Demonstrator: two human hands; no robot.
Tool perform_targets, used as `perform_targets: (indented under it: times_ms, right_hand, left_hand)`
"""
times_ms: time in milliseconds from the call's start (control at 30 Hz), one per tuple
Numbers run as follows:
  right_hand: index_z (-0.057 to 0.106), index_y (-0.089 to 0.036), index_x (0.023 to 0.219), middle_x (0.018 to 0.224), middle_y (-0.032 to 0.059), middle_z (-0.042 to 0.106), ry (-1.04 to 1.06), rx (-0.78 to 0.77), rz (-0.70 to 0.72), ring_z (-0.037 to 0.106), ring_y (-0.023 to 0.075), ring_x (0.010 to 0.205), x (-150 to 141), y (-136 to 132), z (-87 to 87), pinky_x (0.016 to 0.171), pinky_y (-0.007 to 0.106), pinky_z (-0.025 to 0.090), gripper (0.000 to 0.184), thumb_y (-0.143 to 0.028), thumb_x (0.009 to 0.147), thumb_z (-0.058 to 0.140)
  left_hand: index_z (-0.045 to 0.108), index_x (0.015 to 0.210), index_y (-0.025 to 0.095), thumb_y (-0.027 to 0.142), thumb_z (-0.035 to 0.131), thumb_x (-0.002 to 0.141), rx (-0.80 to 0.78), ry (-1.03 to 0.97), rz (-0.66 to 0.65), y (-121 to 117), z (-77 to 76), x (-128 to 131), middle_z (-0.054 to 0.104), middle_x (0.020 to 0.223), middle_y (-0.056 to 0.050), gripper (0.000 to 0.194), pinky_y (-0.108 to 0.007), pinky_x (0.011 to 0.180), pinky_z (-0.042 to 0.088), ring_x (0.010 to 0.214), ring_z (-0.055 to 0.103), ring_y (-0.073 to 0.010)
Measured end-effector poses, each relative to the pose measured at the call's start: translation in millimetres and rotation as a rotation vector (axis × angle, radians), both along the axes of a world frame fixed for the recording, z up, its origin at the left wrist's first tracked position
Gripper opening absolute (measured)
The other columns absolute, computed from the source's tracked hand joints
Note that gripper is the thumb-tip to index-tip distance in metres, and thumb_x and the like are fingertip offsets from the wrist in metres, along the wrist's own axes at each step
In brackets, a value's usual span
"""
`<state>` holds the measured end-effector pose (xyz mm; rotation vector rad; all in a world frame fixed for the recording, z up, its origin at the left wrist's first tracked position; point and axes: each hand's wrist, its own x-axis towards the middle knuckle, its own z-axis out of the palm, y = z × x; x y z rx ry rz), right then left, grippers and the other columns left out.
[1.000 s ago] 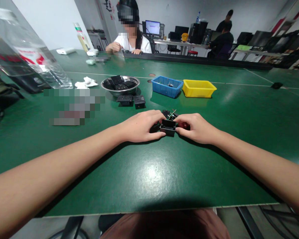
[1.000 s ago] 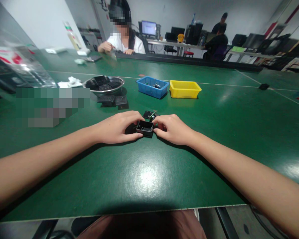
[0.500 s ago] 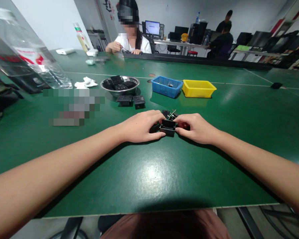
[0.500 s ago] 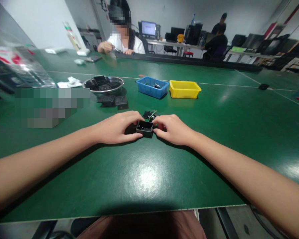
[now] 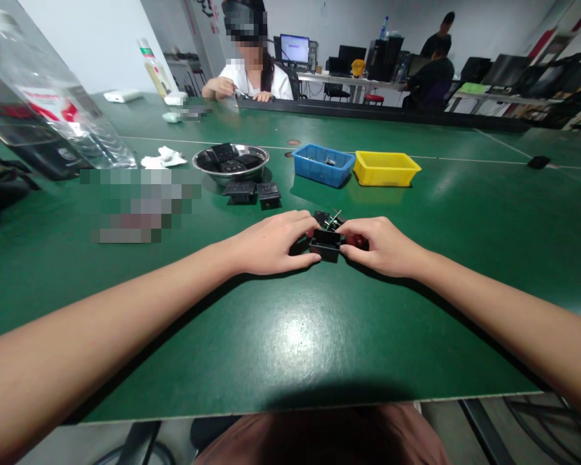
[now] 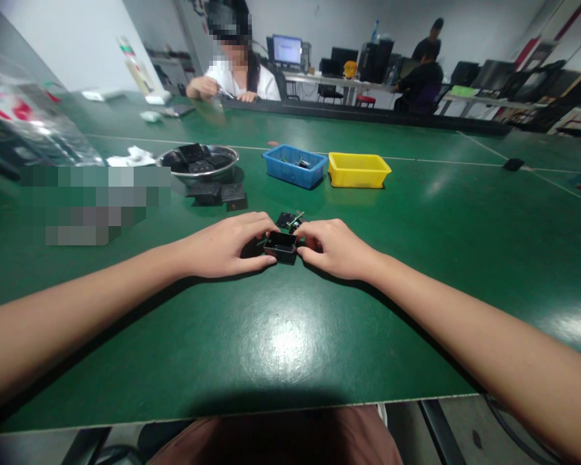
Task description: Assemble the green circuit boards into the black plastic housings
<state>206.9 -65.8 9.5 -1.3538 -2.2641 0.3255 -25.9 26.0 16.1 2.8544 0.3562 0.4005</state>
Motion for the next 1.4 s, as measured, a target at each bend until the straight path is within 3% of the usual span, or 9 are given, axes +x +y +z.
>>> perform_targets:
  times_ms: [933, 1400]
  right_hand:
    - [0.069, -0.015, 0.095, 0.07, -0.0006, 0.062, 0.007, 0.004, 0.007, 0.051, 0.0117, 0.061, -0.7, -0.6, 0.8, 0.063, 0.024, 0.035, 0.012, -0.018, 0.086, 0.061]
    - [0.066, -0.017, 0.104, 0.069, -0.003, 0.06, 0.082, -0.013, 0.038, 0.051, 0.0112, 0.06, -1.6, -2.3, 2.7, 0.061, 0.023, 0.037, 0.016, -0.022, 0.089, 0.061]
  left_hand:
    - [0.059, 0.107, 0.017, 0.04, 0.059, 0.09, 0.021, -0.029, -0.001, -4.2, 2.8, -1.3, 0.065, 0.092, -0.005, 0.028, -0.028, 0.072, 0.047, 0.082, 0.063, -0.0191]
    - [0.053, 0.107, 0.02, 0.035, 0.061, 0.084, -0.006, -0.058, 0.033, -6.0, 3.2, -1.2, 0.067, 0.095, -0.004, 0.028, -0.027, 0.071, 0.047, 0.083, 0.066, -0.019]
